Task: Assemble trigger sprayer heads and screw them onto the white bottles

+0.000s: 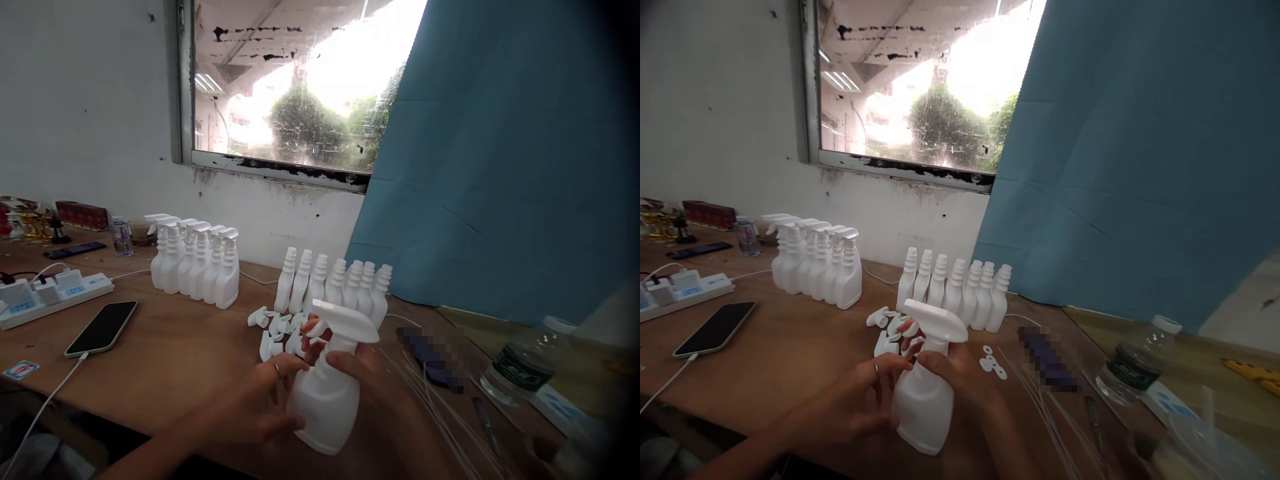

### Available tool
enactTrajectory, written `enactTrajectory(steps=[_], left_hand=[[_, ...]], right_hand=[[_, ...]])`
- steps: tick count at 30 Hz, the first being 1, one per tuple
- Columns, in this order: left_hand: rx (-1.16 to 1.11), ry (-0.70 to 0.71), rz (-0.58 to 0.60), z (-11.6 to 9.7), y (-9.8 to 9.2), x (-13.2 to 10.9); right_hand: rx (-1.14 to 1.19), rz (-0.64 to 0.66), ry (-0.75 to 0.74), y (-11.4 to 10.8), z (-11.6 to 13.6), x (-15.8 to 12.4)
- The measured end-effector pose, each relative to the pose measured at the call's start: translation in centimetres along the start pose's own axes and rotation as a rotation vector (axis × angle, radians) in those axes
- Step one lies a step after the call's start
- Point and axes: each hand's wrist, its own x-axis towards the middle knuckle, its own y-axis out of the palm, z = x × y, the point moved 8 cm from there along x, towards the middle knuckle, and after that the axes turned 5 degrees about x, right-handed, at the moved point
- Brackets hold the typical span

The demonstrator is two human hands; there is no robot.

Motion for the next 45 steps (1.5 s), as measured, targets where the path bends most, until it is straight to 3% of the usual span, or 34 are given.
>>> enactTrajectory(steps=[5, 8, 10, 12, 16, 18, 20, 26, 33, 40, 43, 45], left_hand=[[0.079, 0.044, -0.049, -0.7, 0.9, 0.6], [0.042, 0.136, -0.046, -2.0, -0.2, 0.3], [0.077, 0.174, -0.129, -2.4, -2.6, 0.0], [0.193, 0.193, -0.277, -2.0, -6.1, 0.0], [0.559, 0.129, -0.685, 0.9, -14.2, 0.9], [0.703, 0.003, -0.754, 3.5, -16.7, 2.2], [0.799, -0.117, -0.759, 6.1, -18.0, 3.6], [0.847, -0.229, -0.777, 11.0, -18.0, 5.2], [0.858, -0.295, -0.766, 13.1, -17.0, 5.1], [0.911, -0.324, -0.780, 12.3, -16.6, 4.3], [0.972, -0.224, -0.795, 10.6, -15.8, 3.8], [0.946, -0.101, -0.695, 9.9, -14.4, 4.3]], right_hand=[[-0.119, -0.216, -0.013, -1.6, -0.6, -1.7], [-0.231, -0.334, -0.093, -2.8, -0.5, -2.8], [-0.234, -0.408, -0.199, -3.8, -0.3, -3.7], [-0.262, -0.470, -0.275, -5.1, -0.5, -4.7], [-0.440, -0.588, -0.195, -8.2, -3.1, -7.0], [-0.555, -0.631, -0.165, -9.5, -4.7, -8.2], [-0.703, -0.657, -0.205, -10.3, -5.7, -9.1], [-0.990, -0.577, -0.340, -9.1, -5.6, -9.2], [-1.059, -0.541, -0.321, -8.2, -5.4, -9.0], [-1.226, -0.639, -0.105, -11.7, -7.5, -9.4], [-1.289, -0.710, -0.024, -13.4, -8.9, -10.1], [-1.329, -0.740, 0.029, -14.0, -9.8, -10.4]])
